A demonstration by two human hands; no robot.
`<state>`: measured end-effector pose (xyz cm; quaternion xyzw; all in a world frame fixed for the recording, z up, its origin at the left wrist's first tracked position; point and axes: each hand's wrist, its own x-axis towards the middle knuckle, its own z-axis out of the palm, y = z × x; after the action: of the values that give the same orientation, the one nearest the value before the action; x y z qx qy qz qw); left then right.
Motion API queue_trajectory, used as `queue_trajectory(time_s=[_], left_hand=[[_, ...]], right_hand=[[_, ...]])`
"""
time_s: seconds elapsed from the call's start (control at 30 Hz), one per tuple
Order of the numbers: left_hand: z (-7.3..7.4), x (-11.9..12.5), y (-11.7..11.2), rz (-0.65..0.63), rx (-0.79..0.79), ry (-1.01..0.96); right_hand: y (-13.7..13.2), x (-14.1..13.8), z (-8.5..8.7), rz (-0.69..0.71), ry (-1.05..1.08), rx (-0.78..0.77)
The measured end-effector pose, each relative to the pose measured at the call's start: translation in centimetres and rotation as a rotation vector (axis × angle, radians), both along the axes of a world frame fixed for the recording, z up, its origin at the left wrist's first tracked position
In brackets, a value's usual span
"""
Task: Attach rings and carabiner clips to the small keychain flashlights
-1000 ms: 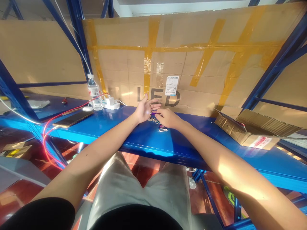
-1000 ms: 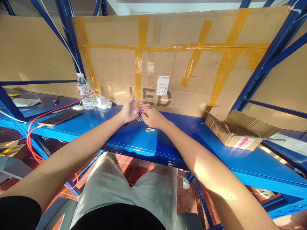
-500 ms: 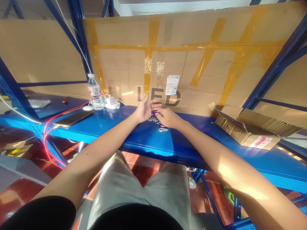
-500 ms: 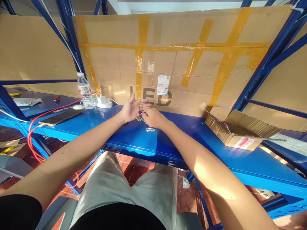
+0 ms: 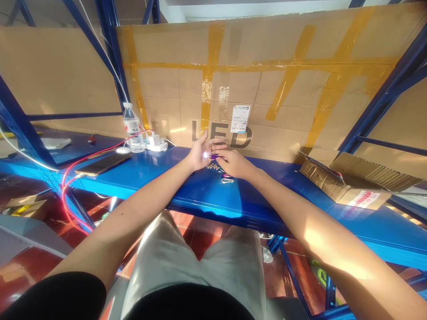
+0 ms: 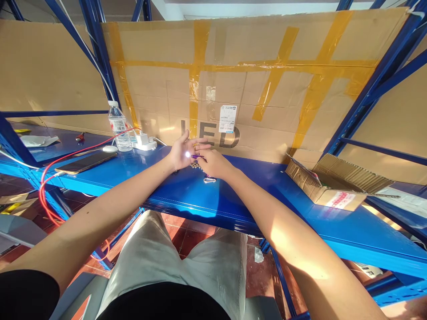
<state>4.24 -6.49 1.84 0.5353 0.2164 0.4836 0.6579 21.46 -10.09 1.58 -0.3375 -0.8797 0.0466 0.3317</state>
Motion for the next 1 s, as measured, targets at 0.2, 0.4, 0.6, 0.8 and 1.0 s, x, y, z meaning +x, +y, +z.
queue_trajectory(time_s=[0.2, 0.4, 0.6, 0.8, 1.0], left_hand=[[-0.01, 0.05, -0.07, 0.001, -0.010, -0.019], [0.01, 0.03, 0.08, -0.003, -0.018, -0.019], [0.00, -0.09, 0.07, -0.038, -0.018, -0.035], [-0.05, -0.07, 0.08, -0.039, -0.018, -0.049], [-0.10, -0.03, 0.18, -0.040, -0.007, -0.036]], right_hand=[[0.14, 0.06, -0.05, 0.016, 0.024, -0.016], [-0.06, -0.06, 0.12, -0.015, -0.005, -0.007], [-0.18, -0.04, 0.14, -0.018, -0.010, 0.005], [-0.10, -0.05, 0.08, -0.035, -0.015, 0.017], [-0.07, -0.11, 0.10, -0.043, -0.011, 0.012]])
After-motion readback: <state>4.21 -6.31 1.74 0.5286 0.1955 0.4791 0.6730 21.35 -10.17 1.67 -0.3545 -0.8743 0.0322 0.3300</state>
